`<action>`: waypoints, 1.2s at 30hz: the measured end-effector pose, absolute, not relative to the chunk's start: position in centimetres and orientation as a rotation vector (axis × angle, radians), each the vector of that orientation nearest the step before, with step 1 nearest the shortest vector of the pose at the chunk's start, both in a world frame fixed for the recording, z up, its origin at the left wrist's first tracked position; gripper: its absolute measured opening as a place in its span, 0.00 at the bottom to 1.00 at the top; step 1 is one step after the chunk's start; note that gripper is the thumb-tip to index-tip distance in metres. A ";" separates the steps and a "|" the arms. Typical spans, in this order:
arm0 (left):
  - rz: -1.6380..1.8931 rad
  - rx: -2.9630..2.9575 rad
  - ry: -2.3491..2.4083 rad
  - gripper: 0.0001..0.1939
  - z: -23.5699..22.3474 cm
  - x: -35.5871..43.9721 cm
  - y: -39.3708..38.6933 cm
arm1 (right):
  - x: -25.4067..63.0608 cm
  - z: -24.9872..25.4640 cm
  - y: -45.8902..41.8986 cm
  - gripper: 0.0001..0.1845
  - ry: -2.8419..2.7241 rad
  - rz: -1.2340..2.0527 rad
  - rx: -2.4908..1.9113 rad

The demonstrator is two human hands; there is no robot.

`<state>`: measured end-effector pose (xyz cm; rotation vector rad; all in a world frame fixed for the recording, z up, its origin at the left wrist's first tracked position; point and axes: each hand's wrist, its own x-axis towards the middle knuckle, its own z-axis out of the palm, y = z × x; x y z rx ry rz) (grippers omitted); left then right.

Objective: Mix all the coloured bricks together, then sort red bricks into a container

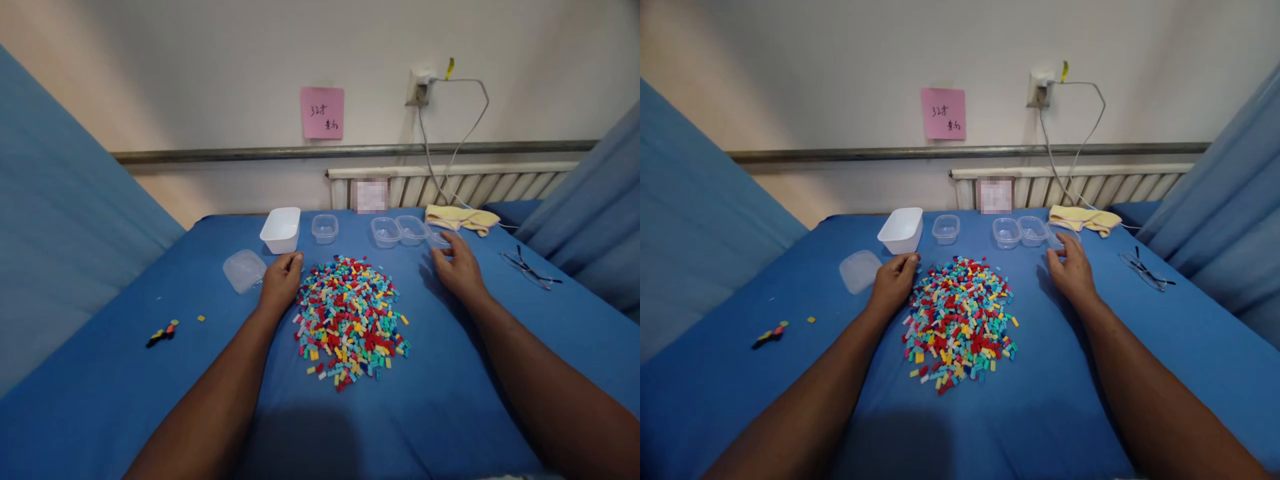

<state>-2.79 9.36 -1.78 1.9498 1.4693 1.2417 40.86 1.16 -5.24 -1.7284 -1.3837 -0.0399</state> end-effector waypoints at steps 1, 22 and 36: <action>1.242 1.943 1.472 0.25 -1.8 -2.8 9.4 | 41.5 -4.9 1.7 0.36 -1.406 -0.068 -1.771; 1.158 1.952 1.483 0.21 -1.9 -2.1 9.4 | 33.6 -2.1 -5.3 0.21 -2.094 -0.110 -1.699; 1.140 1.968 1.467 0.21 -1.8 -1.8 9.1 | 30.8 -1.8 -1.2 0.18 -2.075 -0.102 -1.555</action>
